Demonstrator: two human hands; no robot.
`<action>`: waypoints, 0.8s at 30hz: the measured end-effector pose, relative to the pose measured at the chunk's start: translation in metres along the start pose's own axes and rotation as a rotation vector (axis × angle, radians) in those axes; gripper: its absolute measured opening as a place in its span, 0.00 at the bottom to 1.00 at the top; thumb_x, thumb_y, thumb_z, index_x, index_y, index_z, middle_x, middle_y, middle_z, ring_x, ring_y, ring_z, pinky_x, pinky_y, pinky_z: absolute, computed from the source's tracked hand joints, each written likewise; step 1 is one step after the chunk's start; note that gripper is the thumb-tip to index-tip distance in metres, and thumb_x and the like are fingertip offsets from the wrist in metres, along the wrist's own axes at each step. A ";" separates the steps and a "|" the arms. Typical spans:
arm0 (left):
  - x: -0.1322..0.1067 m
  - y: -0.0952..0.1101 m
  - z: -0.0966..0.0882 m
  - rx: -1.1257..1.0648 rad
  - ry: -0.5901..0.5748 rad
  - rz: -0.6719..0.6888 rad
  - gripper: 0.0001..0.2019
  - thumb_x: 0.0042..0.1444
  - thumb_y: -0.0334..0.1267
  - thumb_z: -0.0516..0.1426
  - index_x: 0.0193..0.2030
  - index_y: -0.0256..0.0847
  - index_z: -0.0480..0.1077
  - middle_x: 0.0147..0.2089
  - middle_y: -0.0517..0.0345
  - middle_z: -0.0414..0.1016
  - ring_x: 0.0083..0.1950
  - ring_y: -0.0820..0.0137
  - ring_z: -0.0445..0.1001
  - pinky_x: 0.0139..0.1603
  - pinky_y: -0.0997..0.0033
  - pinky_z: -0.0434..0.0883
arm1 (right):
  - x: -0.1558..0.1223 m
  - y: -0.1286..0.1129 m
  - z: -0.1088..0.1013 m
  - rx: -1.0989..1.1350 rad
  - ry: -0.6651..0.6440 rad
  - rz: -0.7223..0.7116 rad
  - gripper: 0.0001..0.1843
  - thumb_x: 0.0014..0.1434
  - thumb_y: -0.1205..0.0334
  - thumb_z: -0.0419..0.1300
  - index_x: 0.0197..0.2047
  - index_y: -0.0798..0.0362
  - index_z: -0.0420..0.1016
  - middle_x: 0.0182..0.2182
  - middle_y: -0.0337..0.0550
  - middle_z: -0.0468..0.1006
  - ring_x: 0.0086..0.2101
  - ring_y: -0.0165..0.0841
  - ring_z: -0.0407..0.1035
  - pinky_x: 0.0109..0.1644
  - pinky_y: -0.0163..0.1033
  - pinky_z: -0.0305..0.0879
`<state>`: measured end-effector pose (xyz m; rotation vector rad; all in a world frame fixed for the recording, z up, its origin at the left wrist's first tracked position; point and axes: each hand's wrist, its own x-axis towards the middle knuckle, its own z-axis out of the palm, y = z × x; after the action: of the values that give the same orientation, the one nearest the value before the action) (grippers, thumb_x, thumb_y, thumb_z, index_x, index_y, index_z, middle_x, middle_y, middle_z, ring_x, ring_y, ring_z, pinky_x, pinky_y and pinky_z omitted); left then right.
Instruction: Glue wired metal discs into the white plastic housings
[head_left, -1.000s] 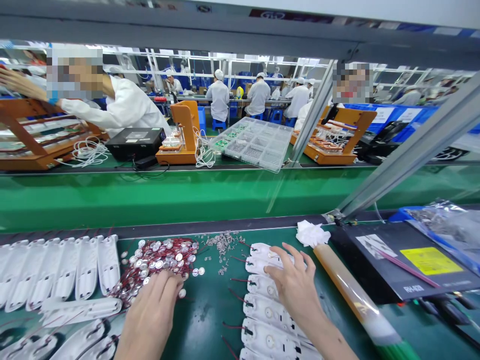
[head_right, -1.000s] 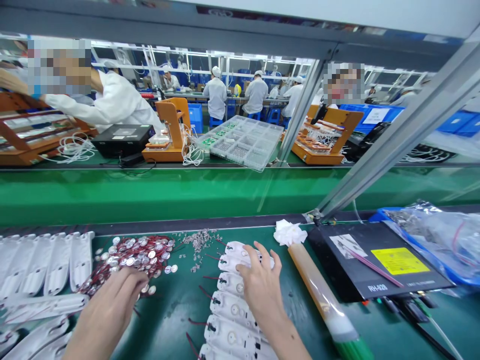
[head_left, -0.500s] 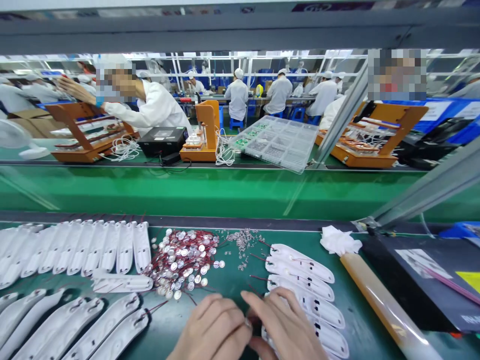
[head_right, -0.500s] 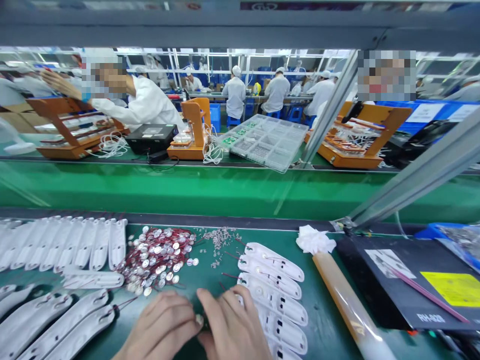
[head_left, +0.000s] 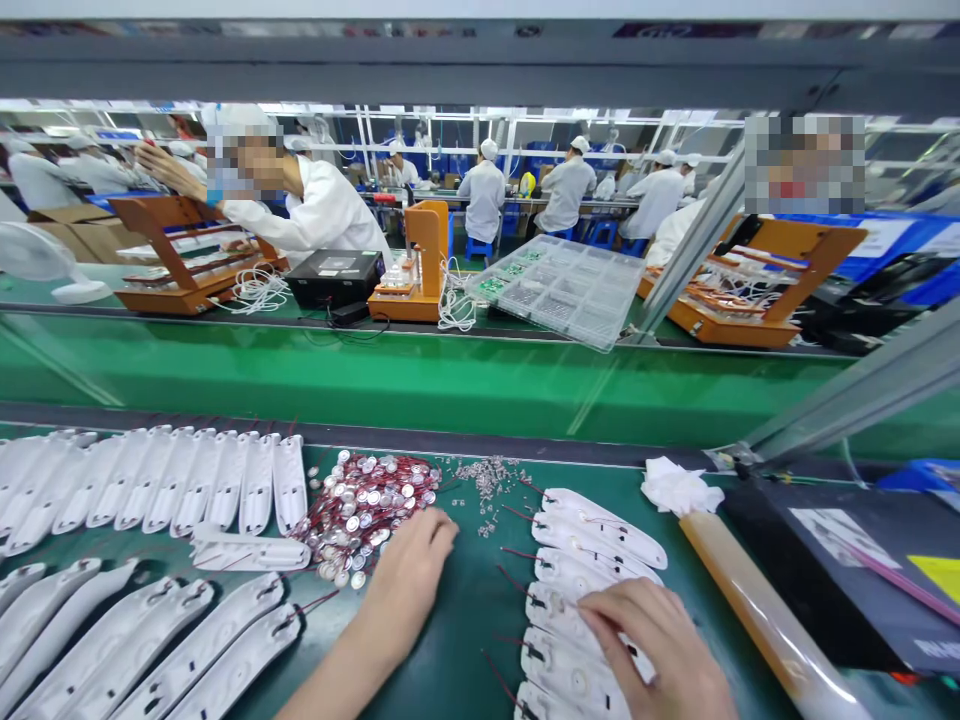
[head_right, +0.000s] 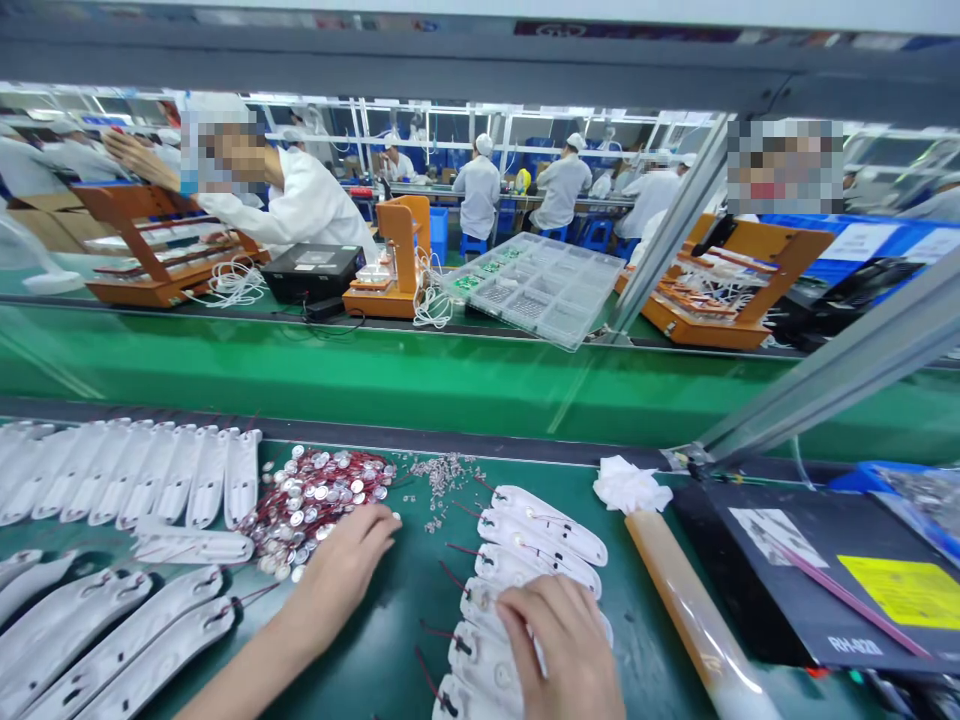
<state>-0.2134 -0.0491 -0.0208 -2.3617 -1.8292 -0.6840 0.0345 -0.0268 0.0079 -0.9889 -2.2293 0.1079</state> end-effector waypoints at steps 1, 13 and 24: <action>0.003 -0.006 0.006 0.016 -0.005 -0.032 0.11 0.63 0.27 0.43 0.43 0.36 0.66 0.39 0.52 0.69 0.39 0.66 0.70 0.39 0.65 0.69 | -0.002 0.008 -0.003 -0.037 0.029 0.015 0.04 0.60 0.63 0.54 0.35 0.50 0.69 0.27 0.39 0.72 0.29 0.30 0.67 0.35 0.36 0.61; 0.011 -0.017 0.009 -0.072 -0.025 -0.091 0.13 0.65 0.34 0.43 0.34 0.40 0.66 0.34 0.56 0.67 0.34 0.67 0.68 0.37 0.65 0.67 | -0.024 0.033 0.017 -0.190 -0.008 0.154 0.12 0.63 0.68 0.49 0.30 0.51 0.69 0.26 0.38 0.69 0.31 0.31 0.60 0.40 0.40 0.53; 0.011 -0.007 -0.006 -0.218 0.070 -0.078 0.07 0.64 0.33 0.47 0.45 0.43 0.64 0.38 0.56 0.66 0.38 0.68 0.68 0.40 0.66 0.66 | -0.023 0.032 0.018 -0.229 -0.040 0.142 0.13 0.62 0.69 0.48 0.31 0.51 0.71 0.27 0.39 0.70 0.32 0.33 0.60 0.42 0.42 0.52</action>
<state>-0.2193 -0.0389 -0.0123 -2.3676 -1.9147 -1.0103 0.0539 -0.0163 -0.0291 -1.2785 -2.2413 -0.0671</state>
